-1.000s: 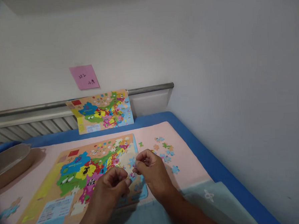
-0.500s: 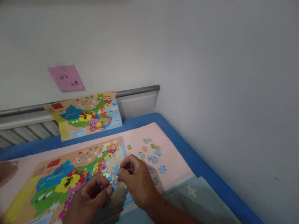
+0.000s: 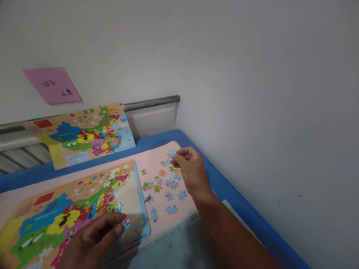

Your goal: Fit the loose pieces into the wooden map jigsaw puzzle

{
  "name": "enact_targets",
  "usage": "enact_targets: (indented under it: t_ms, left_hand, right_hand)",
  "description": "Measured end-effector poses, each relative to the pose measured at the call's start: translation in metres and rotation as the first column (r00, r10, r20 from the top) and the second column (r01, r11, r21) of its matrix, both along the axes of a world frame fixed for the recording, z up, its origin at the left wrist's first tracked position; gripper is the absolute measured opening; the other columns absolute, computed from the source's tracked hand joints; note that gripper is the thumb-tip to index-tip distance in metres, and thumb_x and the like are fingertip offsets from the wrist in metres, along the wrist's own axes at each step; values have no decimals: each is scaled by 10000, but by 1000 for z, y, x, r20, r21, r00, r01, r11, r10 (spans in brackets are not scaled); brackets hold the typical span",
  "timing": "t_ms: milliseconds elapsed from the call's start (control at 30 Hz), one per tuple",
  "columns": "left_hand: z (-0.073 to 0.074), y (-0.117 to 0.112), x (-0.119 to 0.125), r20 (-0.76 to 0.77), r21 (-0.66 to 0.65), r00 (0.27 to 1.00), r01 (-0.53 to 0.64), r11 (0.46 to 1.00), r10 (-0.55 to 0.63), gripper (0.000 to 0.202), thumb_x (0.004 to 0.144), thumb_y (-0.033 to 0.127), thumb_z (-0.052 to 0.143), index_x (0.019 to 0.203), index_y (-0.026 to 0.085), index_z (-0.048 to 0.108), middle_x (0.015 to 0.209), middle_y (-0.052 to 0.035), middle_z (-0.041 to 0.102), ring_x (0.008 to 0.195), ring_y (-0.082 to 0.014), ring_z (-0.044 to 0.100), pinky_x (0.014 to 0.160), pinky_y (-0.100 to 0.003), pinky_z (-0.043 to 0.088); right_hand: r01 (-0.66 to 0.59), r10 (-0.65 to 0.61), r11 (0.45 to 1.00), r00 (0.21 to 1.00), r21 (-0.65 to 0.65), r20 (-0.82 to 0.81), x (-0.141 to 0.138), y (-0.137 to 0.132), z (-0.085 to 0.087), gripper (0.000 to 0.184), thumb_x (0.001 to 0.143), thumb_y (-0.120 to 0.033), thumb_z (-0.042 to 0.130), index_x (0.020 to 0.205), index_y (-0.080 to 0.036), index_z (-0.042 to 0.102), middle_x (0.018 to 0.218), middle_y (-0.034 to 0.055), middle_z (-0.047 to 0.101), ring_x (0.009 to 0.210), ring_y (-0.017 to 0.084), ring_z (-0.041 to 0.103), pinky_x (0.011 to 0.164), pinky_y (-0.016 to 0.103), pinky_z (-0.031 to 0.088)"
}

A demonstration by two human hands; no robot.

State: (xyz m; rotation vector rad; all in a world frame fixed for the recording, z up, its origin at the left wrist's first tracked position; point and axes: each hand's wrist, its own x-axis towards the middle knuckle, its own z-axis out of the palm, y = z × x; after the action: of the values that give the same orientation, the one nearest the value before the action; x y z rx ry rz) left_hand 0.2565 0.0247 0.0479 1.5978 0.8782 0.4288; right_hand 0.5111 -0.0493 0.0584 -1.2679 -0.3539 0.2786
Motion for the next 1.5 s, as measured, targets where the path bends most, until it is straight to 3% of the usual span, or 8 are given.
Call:
enact_targets:
  t_ms: [133,367,633,933,1133,1300,1400,1500]
  left_hand:
    - [-3,5,6,-137,135,965,242,961,-224,211,845,388,541,793,217,653,715,-21,615,666,-198,541,588,-275,387]
    - [-12,4,33,-235,281,924,361,889,-301,187,828,177,458,721,209,608,709,-24,624,691,-195,559,599,-276,371]
    - [-8,15,53,-298,367,911,385,847,-286,249,811,112,433,715,221,635,724,4,657,731,-193,602,645,-279,382]
    - [-5,71,99,-299,505,932,339,794,-208,204,786,84,520,796,199,689,745,9,687,700,-177,606,657,-279,406]
    - [-12,102,132,-372,573,918,346,743,-140,203,741,58,562,784,180,718,769,-33,711,751,-208,631,663,-296,411]
    - [-19,105,149,-418,550,891,404,731,-179,223,710,40,561,762,189,719,760,-13,719,718,-181,645,639,-269,441]
    - [-19,100,148,-436,610,887,417,674,-155,232,744,67,554,845,180,729,885,-60,725,824,-221,651,718,-309,451]
    - [-17,96,135,-466,682,872,460,568,-146,213,772,111,534,835,185,723,932,-98,697,876,-270,632,717,-352,421]
  right_hand:
    - [-27,27,999,1000,20,-10,0,0,0,181,651,-268,704,760,-197,578,663,-49,593,599,118,618,666,278,492]
    - [-35,35,999,999,23,-9,2,0,1,176,653,-274,694,752,-200,569,648,-55,585,584,109,603,650,264,480]
    - [-5,5,1000,1000,-12,-19,6,-2,0,179,653,-282,699,760,-209,575,665,-38,606,612,130,620,649,275,493]
    - [27,-28,999,1000,-41,-11,10,-2,-4,178,683,-292,690,798,-218,576,655,-28,619,631,154,629,639,290,496]
    - [66,-66,996,998,-58,-13,8,-2,-2,193,675,-295,697,808,-215,583,691,-14,635,649,162,635,629,289,482]
    - [32,-33,998,999,-58,-16,6,0,-4,210,660,-308,711,789,-210,577,660,-26,610,618,154,625,630,293,485]
    - [15,-16,998,1000,-62,-14,4,2,-5,197,659,-294,705,773,-207,571,665,-26,605,607,145,617,629,290,486]
    - [13,-13,998,1000,-63,-14,2,3,-6,198,658,-287,705,779,-203,572,678,-19,604,605,142,612,612,280,482]
